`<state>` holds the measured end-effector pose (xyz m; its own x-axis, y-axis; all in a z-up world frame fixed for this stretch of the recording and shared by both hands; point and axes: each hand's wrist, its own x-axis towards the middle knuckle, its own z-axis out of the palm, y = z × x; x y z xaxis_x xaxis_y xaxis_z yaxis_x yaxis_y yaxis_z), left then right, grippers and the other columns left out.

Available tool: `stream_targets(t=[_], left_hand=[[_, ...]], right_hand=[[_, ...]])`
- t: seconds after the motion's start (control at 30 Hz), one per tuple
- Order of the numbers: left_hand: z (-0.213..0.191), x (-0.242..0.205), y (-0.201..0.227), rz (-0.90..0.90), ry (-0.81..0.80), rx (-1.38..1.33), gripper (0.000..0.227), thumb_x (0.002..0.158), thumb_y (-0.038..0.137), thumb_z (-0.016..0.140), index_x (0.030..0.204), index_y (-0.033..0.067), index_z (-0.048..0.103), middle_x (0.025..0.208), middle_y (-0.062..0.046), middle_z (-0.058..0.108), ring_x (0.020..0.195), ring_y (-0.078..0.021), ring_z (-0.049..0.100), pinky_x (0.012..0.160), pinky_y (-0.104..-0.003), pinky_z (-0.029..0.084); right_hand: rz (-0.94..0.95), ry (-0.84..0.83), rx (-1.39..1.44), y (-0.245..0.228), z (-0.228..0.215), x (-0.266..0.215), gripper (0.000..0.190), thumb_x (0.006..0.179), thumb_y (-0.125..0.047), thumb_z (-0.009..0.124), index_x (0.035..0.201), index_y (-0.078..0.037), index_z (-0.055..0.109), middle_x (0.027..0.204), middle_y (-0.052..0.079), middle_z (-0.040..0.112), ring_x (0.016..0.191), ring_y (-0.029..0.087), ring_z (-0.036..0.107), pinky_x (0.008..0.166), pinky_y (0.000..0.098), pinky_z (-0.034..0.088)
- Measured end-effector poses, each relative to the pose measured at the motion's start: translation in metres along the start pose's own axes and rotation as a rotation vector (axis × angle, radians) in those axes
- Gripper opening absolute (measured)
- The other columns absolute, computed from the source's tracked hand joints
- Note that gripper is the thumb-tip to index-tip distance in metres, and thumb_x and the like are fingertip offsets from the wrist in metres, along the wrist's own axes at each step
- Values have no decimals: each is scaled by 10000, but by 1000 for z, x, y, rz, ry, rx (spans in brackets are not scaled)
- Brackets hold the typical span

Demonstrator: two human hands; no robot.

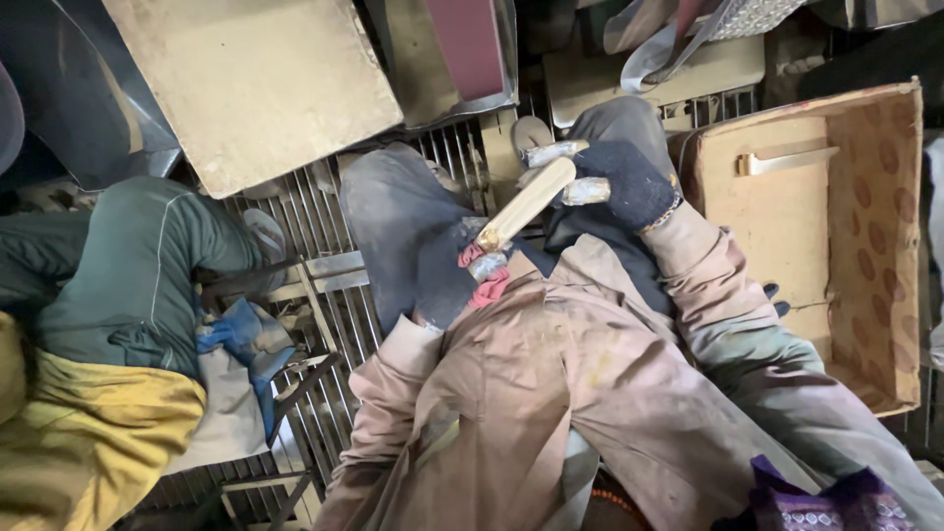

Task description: The person uses a belt sander to grind the blade of a knife, holding it with both gloved hands and repeatedly pressing it against the moving belt. The person places the knife into a wooden box after sanding.

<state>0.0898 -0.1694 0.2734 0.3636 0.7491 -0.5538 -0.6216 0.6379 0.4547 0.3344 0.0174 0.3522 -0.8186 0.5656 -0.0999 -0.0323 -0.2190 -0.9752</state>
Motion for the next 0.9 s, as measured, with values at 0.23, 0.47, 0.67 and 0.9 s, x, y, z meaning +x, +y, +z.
stream_targets(t=[0.23,0.47,0.67,0.9], left_hand=[[45,-33,28,555,309,969,382,872,128,796,1228,28,701,1070,-61,784,952,-140,749,857,-297,592],[17,-23,4,527,297,709,442,884,34,753,1303,-15,622,1157,-85,737,1026,-150,702,911,-303,569],[-62,5,-39,688,362,560,384,910,-74,646,1287,-48,580,1210,-105,674,1104,-181,669,952,-324,553],[-82,18,2,753,442,567,258,1046,-10,552,1294,-41,616,1225,-105,658,1115,-183,633,1003,-321,525]], right_hand=[[-54,-43,106,-12,7,-4,526,966,-101,657,1453,59,538,1332,162,707,1233,233,687,1092,347,533],[-15,-8,121,-7,9,-8,526,931,-122,716,1406,64,585,1346,172,695,1260,262,674,1108,370,528],[-2,-19,-25,-11,14,-1,451,940,-167,704,1338,37,646,1401,141,662,1224,225,653,1049,338,520],[-46,-70,-366,24,3,28,261,980,-200,678,1187,-47,722,1155,98,750,1039,210,715,929,337,553]])
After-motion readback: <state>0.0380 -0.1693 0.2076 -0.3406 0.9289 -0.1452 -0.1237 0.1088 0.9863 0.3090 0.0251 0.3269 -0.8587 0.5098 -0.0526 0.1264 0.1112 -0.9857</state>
